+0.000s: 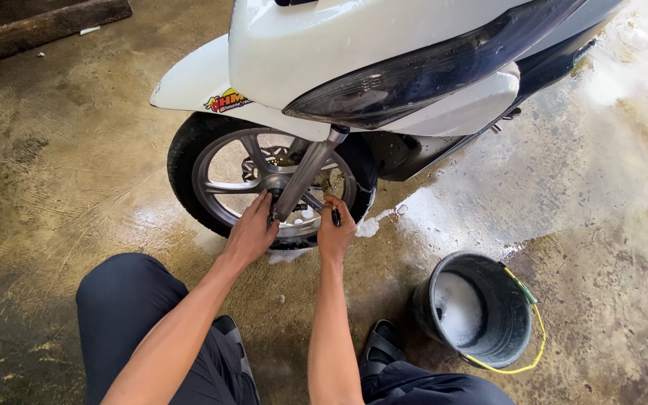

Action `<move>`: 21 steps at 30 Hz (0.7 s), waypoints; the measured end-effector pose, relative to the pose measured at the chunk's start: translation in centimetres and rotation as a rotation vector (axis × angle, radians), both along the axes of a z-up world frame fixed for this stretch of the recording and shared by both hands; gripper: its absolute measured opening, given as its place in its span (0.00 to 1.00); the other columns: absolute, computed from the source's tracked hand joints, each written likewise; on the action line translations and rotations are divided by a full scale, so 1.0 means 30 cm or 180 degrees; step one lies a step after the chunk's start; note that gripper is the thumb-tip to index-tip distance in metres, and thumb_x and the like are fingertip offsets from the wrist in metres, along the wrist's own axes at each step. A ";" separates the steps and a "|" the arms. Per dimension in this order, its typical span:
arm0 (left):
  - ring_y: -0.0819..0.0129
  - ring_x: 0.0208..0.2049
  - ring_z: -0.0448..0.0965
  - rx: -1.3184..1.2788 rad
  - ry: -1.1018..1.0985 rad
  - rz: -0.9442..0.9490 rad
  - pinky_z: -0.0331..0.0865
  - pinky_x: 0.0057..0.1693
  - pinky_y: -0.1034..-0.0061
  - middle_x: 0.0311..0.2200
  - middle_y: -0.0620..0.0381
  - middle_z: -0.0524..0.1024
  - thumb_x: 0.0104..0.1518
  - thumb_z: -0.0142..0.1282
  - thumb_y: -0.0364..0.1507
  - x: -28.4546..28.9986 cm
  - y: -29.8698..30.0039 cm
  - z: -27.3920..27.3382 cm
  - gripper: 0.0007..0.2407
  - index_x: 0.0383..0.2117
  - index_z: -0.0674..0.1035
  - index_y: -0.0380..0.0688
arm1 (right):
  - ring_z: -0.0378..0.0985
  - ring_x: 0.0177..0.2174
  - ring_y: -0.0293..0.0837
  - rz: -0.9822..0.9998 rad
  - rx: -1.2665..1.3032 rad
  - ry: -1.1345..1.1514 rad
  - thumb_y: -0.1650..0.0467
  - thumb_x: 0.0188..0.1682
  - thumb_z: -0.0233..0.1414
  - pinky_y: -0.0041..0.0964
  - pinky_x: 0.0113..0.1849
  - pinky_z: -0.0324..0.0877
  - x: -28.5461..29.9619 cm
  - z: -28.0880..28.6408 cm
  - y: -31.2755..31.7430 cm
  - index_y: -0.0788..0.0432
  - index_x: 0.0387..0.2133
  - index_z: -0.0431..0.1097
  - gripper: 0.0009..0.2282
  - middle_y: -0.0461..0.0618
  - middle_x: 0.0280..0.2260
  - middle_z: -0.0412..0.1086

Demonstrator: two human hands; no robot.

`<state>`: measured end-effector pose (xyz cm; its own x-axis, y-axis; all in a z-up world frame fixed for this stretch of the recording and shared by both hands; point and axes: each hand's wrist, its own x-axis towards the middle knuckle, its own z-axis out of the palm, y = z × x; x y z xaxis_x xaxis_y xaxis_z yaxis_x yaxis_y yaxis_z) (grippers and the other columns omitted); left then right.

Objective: The person washes the front wheel and fork of a motorcycle using a brush and soapy water.

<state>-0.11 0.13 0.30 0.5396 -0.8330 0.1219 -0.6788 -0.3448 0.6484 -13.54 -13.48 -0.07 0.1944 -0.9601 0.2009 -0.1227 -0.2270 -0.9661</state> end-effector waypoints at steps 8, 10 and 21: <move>0.36 0.58 0.72 -0.0005 -0.0074 0.0002 0.70 0.59 0.47 0.65 0.38 0.64 0.58 0.53 0.31 0.007 -0.008 -0.024 0.27 0.65 0.67 0.33 | 0.76 0.27 0.38 0.0009 0.0076 0.0064 0.72 0.47 0.56 0.39 0.34 0.73 0.003 0.032 0.023 0.42 0.35 0.83 0.10 0.46 0.27 0.79; 0.37 0.58 0.72 -0.0012 -0.0067 0.0014 0.70 0.59 0.47 0.65 0.38 0.64 0.59 0.53 0.31 0.010 -0.010 -0.026 0.26 0.65 0.67 0.34 | 0.77 0.27 0.39 -0.0004 0.0079 0.0103 0.71 0.47 0.56 0.40 0.34 0.73 0.003 0.031 0.024 0.41 0.35 0.83 0.10 0.46 0.28 0.79; 0.37 0.57 0.74 -0.0024 -0.0180 0.0015 0.74 0.55 0.50 0.65 0.38 0.64 0.58 0.54 0.31 0.013 -0.016 -0.049 0.27 0.65 0.68 0.34 | 0.83 0.44 0.55 -0.0045 -0.0144 -0.0164 0.73 0.50 0.54 0.49 0.46 0.75 0.006 0.009 0.011 0.46 0.41 0.82 0.11 0.57 0.41 0.81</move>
